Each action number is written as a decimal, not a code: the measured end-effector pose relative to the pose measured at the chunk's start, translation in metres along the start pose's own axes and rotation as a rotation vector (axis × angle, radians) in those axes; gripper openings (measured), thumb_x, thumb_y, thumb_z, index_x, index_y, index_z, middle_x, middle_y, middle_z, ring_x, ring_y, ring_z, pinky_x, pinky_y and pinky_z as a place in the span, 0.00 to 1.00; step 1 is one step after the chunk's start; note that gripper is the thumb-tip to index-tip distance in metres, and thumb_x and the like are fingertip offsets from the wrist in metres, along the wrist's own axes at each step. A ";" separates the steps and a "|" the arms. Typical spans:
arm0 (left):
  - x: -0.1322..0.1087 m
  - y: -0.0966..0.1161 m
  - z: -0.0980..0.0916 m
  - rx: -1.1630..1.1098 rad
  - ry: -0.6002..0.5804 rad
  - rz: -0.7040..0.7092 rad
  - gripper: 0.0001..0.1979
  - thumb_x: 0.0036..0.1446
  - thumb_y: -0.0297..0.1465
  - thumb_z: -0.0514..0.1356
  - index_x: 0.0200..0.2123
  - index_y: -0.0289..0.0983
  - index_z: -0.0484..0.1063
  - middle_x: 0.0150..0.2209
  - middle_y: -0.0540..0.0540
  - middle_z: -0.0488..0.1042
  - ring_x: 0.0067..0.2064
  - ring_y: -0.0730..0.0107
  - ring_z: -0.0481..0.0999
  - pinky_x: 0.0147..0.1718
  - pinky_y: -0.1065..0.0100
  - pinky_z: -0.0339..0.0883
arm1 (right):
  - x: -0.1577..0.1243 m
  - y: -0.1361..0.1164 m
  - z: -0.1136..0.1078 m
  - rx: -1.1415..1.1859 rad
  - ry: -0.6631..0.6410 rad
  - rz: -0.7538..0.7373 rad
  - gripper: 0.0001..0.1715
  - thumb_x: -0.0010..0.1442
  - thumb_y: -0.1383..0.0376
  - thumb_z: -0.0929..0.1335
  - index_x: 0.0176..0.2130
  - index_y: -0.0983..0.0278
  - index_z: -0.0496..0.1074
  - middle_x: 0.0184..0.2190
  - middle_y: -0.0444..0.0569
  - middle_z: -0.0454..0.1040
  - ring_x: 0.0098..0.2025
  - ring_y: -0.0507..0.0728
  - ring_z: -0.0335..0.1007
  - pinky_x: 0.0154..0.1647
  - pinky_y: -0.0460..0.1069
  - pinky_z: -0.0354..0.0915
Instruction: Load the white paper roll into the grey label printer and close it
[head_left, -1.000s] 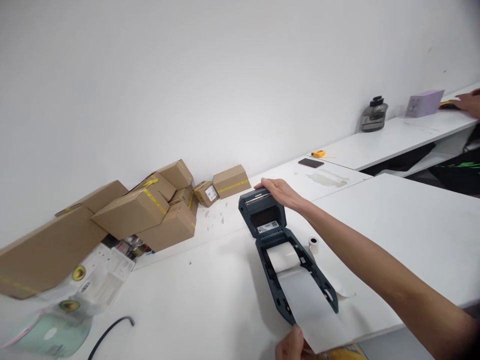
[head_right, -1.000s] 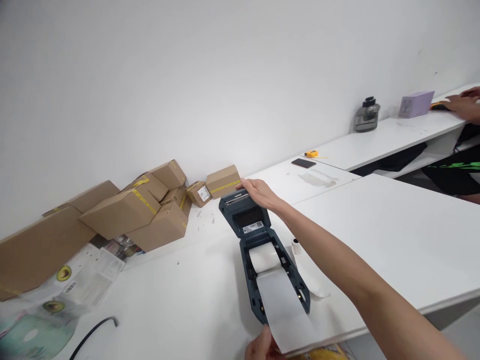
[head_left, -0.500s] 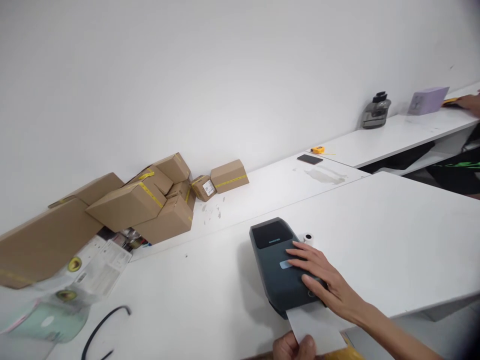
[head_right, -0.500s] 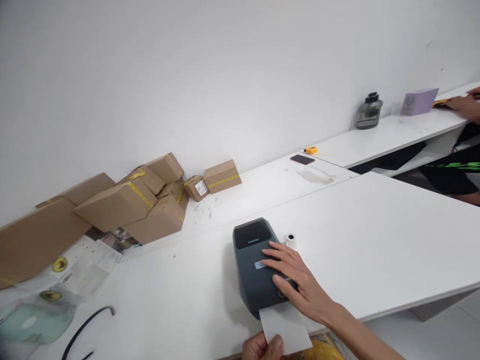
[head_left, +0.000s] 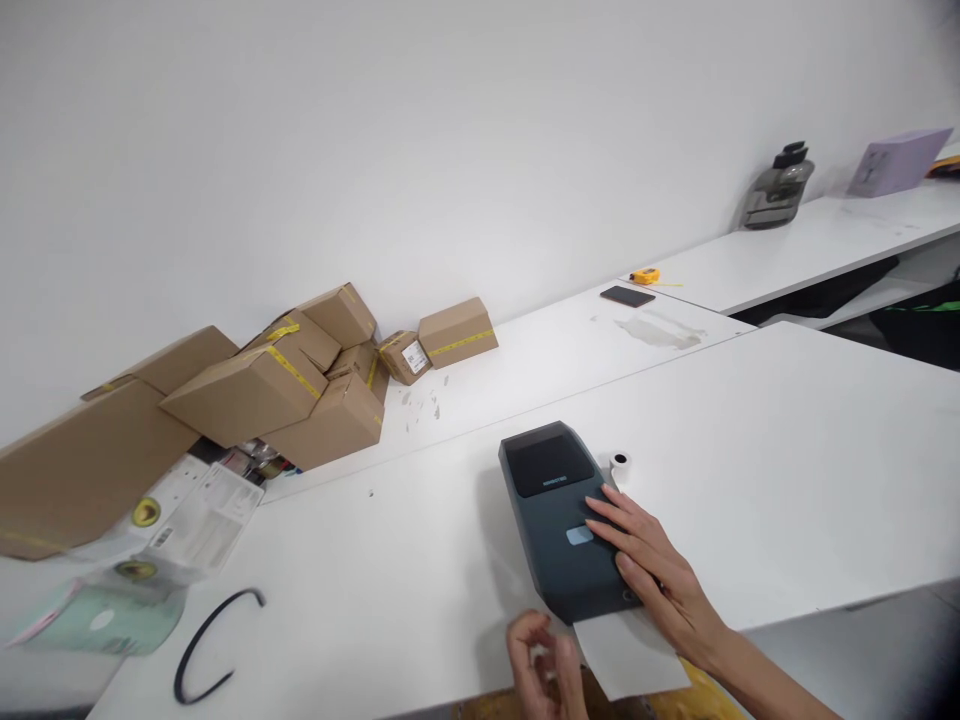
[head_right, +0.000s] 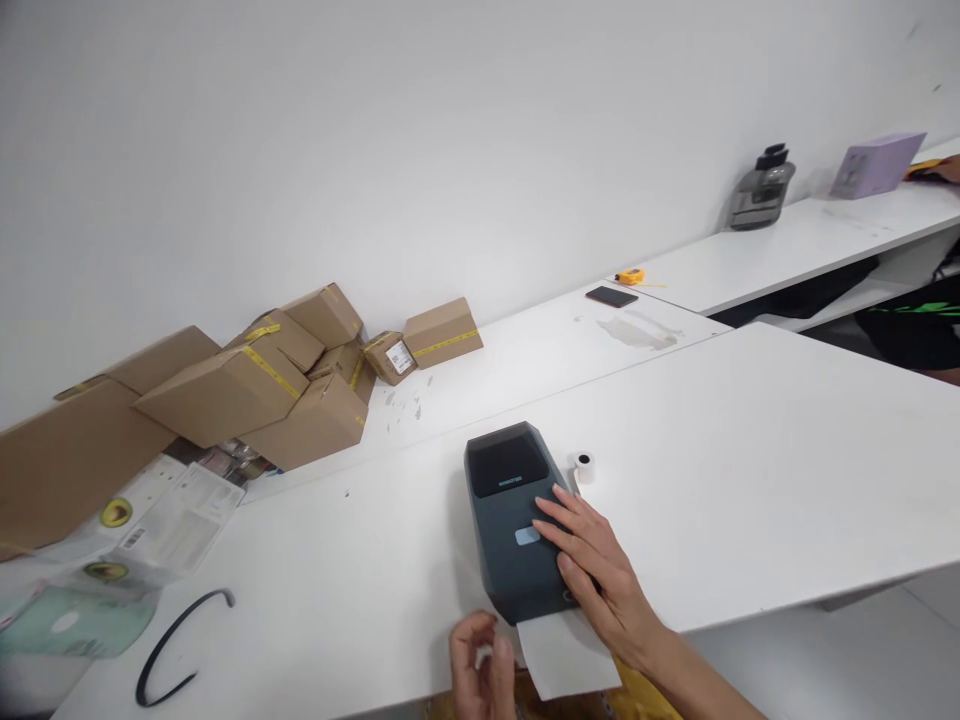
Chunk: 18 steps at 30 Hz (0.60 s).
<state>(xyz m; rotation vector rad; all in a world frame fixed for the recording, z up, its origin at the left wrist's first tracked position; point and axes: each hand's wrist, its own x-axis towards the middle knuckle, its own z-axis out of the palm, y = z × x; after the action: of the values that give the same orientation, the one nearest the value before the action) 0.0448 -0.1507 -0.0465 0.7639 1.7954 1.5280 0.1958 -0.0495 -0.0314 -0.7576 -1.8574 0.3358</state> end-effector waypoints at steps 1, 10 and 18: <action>0.003 0.008 0.003 -0.016 0.063 0.061 0.34 0.51 0.61 0.59 0.46 0.37 0.72 0.47 0.38 0.75 0.44 0.62 0.77 0.42 0.67 0.71 | 0.000 -0.001 0.000 -0.001 0.000 0.013 0.28 0.67 0.73 0.60 0.63 0.57 0.66 0.65 0.49 0.65 0.71 0.62 0.52 0.68 0.61 0.58; 0.030 0.043 0.030 -0.100 -0.185 0.000 0.38 0.63 0.50 0.56 0.69 0.39 0.50 0.71 0.37 0.53 0.70 0.56 0.57 0.61 0.67 0.63 | 0.002 -0.007 -0.004 -0.056 -0.029 0.037 0.28 0.68 0.72 0.60 0.64 0.58 0.63 0.67 0.49 0.62 0.72 0.61 0.49 0.70 0.60 0.54; 0.034 0.031 0.029 -0.084 -0.157 0.069 0.37 0.62 0.50 0.57 0.67 0.37 0.55 0.68 0.35 0.59 0.67 0.54 0.62 0.60 0.64 0.64 | 0.004 -0.006 -0.005 -0.033 -0.038 0.026 0.28 0.68 0.72 0.60 0.65 0.59 0.63 0.68 0.48 0.61 0.72 0.60 0.48 0.72 0.57 0.50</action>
<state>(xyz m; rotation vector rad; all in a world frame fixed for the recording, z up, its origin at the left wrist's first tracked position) 0.0472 -0.1020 -0.0223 0.8869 1.5952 1.5326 0.1970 -0.0519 -0.0236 -0.8035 -1.8942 0.3396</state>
